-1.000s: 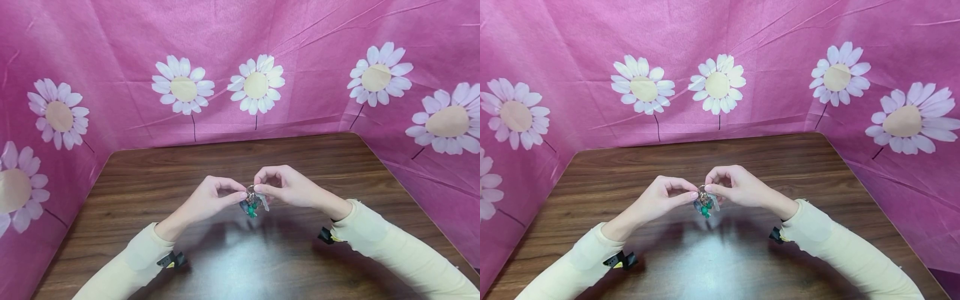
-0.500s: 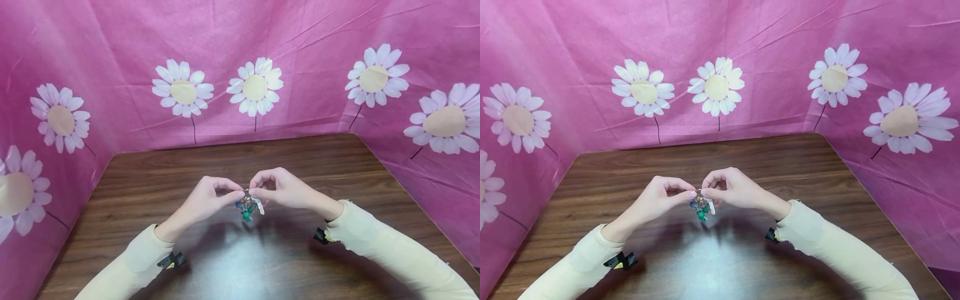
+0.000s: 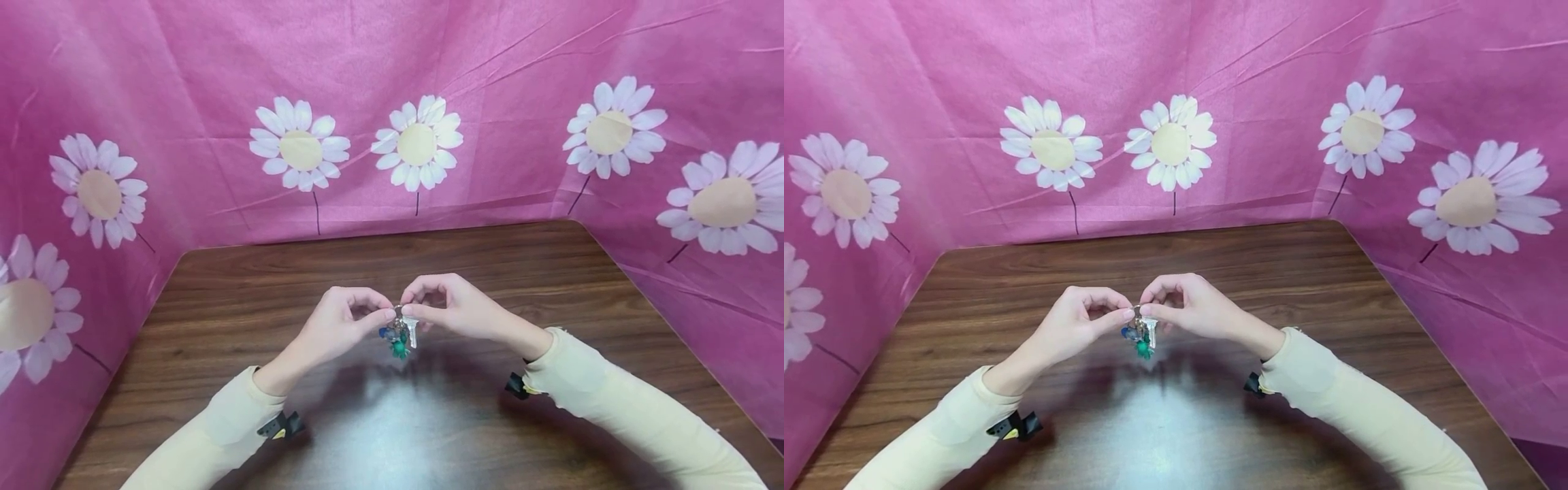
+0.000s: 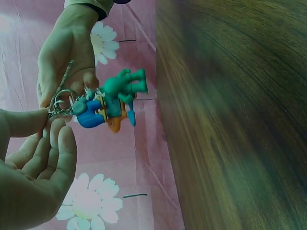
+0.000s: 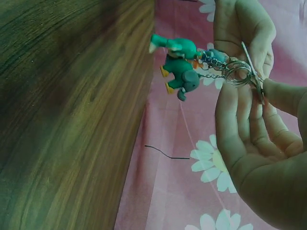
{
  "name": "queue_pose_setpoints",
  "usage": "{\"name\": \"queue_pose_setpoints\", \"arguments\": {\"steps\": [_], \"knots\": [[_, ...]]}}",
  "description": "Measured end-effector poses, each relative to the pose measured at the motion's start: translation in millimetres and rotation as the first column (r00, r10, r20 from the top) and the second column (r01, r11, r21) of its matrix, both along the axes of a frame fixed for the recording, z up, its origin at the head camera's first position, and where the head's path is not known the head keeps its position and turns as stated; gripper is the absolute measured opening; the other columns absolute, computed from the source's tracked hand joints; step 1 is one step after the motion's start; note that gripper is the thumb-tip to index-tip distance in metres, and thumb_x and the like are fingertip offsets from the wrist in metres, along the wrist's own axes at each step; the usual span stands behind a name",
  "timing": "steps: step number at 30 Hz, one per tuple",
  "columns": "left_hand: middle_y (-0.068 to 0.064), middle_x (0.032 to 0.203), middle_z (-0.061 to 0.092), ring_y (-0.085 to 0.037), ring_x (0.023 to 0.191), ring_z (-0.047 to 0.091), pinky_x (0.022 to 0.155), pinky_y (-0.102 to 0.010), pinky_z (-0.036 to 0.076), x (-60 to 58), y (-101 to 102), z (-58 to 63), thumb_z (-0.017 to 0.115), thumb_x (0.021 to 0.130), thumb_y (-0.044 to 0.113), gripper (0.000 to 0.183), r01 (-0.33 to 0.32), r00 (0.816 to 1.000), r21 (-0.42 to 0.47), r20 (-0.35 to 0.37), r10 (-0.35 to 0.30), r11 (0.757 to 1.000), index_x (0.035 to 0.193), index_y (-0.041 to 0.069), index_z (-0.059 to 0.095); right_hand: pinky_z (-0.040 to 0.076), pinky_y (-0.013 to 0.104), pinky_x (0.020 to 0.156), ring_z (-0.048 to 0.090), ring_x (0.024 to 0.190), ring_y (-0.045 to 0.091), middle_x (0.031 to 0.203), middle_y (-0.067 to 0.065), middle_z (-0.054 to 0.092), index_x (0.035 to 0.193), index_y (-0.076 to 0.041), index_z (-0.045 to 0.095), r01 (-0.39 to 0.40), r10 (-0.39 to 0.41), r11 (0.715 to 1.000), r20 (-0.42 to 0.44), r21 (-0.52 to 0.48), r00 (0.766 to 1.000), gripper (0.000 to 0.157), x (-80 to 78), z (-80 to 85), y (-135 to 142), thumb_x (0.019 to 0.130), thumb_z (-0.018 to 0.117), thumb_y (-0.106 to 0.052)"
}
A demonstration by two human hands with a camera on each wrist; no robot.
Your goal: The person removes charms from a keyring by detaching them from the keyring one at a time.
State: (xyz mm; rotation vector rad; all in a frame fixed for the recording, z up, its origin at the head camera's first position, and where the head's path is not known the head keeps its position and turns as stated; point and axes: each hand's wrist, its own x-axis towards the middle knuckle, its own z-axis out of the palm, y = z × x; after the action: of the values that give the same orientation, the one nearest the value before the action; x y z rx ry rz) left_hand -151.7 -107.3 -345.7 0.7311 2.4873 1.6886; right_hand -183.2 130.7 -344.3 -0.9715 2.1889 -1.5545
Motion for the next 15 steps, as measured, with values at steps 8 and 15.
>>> {"name": "queue_pose_setpoints", "arguments": {"steps": [8, 15], "knots": [[0.002, 0.082, 0.074, -0.021, 0.070, 0.069, 0.064, -0.026, 0.055, 1.3, -2, 0.9, 0.076, 0.093, 0.014, 0.005, -0.051, 0.999, 0.013, -0.016, 0.051, 0.999, 0.094, 0.010, 0.077, 0.058, 0.038, 0.079, 0.067, 0.090, 0.017, 0.095, -0.003, 0.072, 0.101, -0.015, 0.075, 0.052, -0.057, 0.998, -0.187, -0.033, 0.981, 0.010, 1.4, -13.7, -2, 0.092, 0.077, -0.012], [0.003, 0.083, 0.075, -0.021, 0.072, 0.071, 0.065, -0.027, 0.056, 0.5, -1, 6.2, 0.077, 0.091, 0.014, 0.005, -0.049, 0.999, 0.043, -0.007, 0.049, 0.998, 0.095, 0.010, 0.079, 0.060, 0.037, 0.068, 0.068, 0.078, 0.019, 0.090, 0.002, 0.073, 0.098, -0.013, 0.075, 0.083, -0.093, 0.993, -0.134, -0.079, 0.987, 0.005, 5.8, -14.8, -3, 0.093, 0.075, -0.011]]}}
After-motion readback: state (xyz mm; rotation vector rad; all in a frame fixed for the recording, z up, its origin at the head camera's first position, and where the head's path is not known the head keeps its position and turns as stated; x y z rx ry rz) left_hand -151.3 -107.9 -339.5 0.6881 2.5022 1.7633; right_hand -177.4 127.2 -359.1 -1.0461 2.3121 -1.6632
